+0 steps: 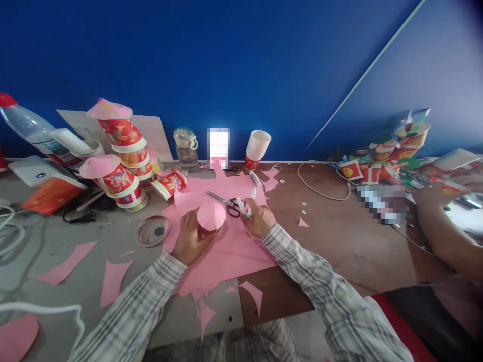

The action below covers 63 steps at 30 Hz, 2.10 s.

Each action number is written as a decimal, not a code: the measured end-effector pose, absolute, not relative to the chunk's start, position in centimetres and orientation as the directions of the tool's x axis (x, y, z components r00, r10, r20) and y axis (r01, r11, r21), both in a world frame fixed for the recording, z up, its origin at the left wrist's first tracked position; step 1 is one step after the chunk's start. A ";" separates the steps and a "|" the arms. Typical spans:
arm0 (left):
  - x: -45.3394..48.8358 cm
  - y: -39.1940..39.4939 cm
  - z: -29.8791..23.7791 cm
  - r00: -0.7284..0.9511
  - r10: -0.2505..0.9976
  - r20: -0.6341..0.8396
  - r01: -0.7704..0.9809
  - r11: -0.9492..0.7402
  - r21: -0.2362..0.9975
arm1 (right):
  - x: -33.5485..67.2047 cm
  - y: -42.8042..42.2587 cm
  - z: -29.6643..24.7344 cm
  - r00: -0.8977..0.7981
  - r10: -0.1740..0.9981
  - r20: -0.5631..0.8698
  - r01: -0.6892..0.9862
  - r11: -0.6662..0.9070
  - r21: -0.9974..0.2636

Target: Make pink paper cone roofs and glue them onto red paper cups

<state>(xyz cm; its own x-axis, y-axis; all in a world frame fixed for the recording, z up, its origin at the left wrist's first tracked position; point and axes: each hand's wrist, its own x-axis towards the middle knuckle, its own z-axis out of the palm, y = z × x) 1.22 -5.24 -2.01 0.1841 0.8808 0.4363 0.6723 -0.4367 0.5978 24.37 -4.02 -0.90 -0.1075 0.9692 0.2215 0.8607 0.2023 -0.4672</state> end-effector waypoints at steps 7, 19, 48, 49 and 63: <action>0.8 -6.1 -0.7 0.114 0.877 0.467 0.691 -0.408 0.597 | 23.7 -5.0 -0.5 0.054 0.948 0.315 0.764 0.164 -0.624; 0.9 -6.4 0.0 -0.023 0.830 0.557 0.629 -0.421 0.653 | 23.2 -4.3 -3.2 0.059 0.948 0.313 0.740 0.168 -0.651; 1.0 -5.9 -1.7 0.125 0.890 0.439 0.680 -0.399 0.615 | 27.7 -4.5 0.5 -0.163 0.985 0.053 0.888 0.170 -0.427; 1.0 -5.9 -1.7 0.125 0.891 0.437 0.679 -0.398 0.617 | 27.6 -4.6 0.4 -0.167 0.984 0.061 0.892 0.177 -0.415; -1.3 -5.5 -0.2 0.303 0.898 0.319 0.732 -0.434 0.525 | 26.0 -4.4 -2.2 -0.240 0.917 0.318 0.844 0.359 -0.399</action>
<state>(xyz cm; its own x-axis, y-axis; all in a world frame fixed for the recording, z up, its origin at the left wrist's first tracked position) -1.32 -5.51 -0.22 0.3031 0.8979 0.3193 0.7319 -0.4339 0.5254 26.05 -4.35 -2.23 -0.2402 0.9170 0.3184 0.8436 0.3595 -0.3988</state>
